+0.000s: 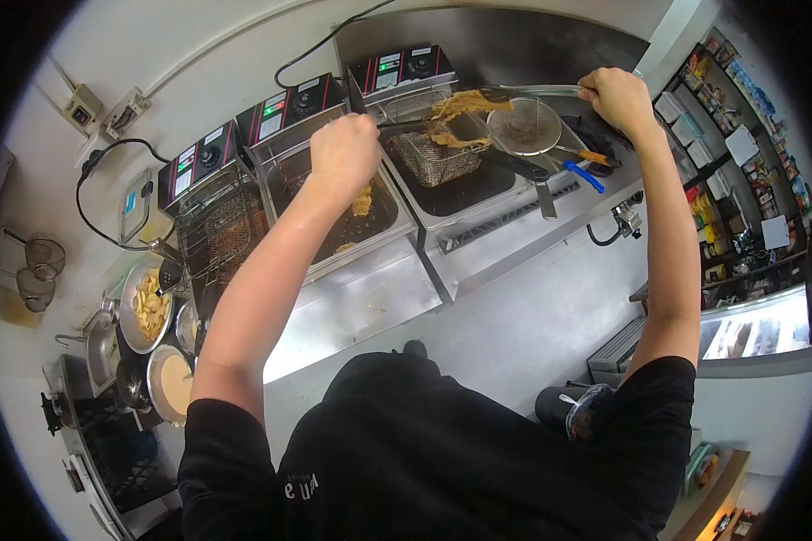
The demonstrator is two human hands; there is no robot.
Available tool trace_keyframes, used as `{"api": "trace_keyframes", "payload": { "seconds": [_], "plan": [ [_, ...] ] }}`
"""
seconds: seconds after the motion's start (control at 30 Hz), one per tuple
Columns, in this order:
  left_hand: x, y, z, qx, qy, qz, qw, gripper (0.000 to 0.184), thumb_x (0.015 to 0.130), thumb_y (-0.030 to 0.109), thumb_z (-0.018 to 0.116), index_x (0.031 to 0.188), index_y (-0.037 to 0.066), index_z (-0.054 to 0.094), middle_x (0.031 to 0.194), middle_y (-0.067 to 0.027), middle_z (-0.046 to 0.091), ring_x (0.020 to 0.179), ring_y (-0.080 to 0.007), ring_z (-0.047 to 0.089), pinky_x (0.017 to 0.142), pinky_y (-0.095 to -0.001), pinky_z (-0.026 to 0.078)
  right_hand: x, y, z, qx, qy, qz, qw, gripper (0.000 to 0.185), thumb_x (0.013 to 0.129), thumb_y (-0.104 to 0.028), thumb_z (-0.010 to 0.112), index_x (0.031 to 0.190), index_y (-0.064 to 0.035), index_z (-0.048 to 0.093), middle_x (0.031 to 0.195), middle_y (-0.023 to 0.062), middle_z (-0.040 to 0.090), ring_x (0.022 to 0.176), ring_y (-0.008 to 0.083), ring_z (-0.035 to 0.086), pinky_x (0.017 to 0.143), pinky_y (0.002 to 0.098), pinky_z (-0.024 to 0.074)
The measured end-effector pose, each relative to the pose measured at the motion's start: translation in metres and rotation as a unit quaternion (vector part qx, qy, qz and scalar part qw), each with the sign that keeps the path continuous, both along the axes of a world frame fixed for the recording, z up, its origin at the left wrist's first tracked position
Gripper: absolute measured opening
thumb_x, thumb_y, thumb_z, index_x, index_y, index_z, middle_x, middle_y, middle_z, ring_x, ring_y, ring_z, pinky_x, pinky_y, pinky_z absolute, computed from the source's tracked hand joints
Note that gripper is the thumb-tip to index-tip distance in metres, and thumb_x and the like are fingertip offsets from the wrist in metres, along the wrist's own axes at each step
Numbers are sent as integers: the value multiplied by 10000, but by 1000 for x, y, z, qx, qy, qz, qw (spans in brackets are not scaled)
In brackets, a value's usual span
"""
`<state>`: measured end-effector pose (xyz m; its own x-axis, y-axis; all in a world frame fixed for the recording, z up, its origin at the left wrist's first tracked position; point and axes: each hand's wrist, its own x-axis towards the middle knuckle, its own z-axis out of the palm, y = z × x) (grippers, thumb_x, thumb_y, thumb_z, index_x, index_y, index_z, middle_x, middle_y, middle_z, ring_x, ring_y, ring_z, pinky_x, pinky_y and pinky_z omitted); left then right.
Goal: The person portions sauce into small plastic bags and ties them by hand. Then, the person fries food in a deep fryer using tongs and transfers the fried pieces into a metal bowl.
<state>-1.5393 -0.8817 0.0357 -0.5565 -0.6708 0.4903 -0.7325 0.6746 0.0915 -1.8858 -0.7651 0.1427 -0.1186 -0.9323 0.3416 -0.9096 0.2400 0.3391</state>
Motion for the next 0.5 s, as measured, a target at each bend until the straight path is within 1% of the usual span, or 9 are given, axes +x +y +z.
{"api": "trace_keyframes", "payload": {
  "seconds": [0.03,0.1,0.13,0.2,0.27,0.33,0.37,0.47,0.5],
  "plan": [
    [0,-2,-2,0,1,2,1000,177,826,187,618,834,27,694,805,-195,671,759,-352,668,667,-437,535,-2,0,-1,-1,-8,3,1000,192,801,-243,665,948,-142,734,833,123,691,810,299,665,717,410,523],
    [-2,-5,-5,-38,-17,-4,999,155,820,165,618,789,28,683,803,-167,670,744,-342,665,655,-435,531,-3,0,0,-3,-3,6,1000,187,799,-243,666,940,-141,735,826,123,691,804,302,665,713,409,522],
    [-1,-7,-7,-39,-17,-2,999,155,820,165,618,789,28,683,803,-167,670,744,-342,665,655,-435,531,-4,0,0,-5,1,7,1000,182,798,-243,667,932,-141,737,820,124,690,798,304,664,709,408,521],
    [1,-6,-6,-37,-57,-7,998,142,823,151,610,785,29,673,811,-145,663,748,-331,662,648,-430,528,-10,1,4,-2,9,-5,1000,184,814,-244,651,940,-137,732,836,125,689,808,315,659,715,416,517],
    [4,-6,-8,-42,-54,-10,998,131,821,146,613,795,30,670,820,-144,662,756,-325,663,648,-427,530,-12,7,12,-1,6,-23,1000,187,834,-241,631,952,-132,727,860,129,688,821,334,652,724,427,514],
    [3,-7,-10,-47,-52,-12,997,121,818,140,615,806,31,667,829,-144,660,763,-320,663,648,-425,532,-16,5,9,-11,0,-16,1000,184,811,-251,655,933,-138,733,840,128,689,806,321,659,721,416,519],
    [0,-5,-10,-54,-53,-15,997,108,799,126,619,807,27,661,829,-142,658,760,-312,665,647,-416,537,-18,4,6,-22,-6,-9,1000,182,788,-260,680,915,-144,739,819,126,690,792,309,667,719,405,525],
    [-19,3,-12,-78,-66,-31,994,98,760,96,619,811,18,651,832,-141,654,757,-295,668,644,-397,547,-11,-13,-13,-9,6,2,1000,184,778,-270,689,911,-154,740,840,122,694,801,300,672,730,402,529],
    [-26,7,-14,-94,-80,-42,991,103,740,80,616,813,14,646,836,-142,652,756,-287,669,641,-386,551,-4,-20,-19,-1,-4,10,1000,180,774,-270,692,888,-137,736,850,133,693,812,302,676,735,411,532]
  ]
}}
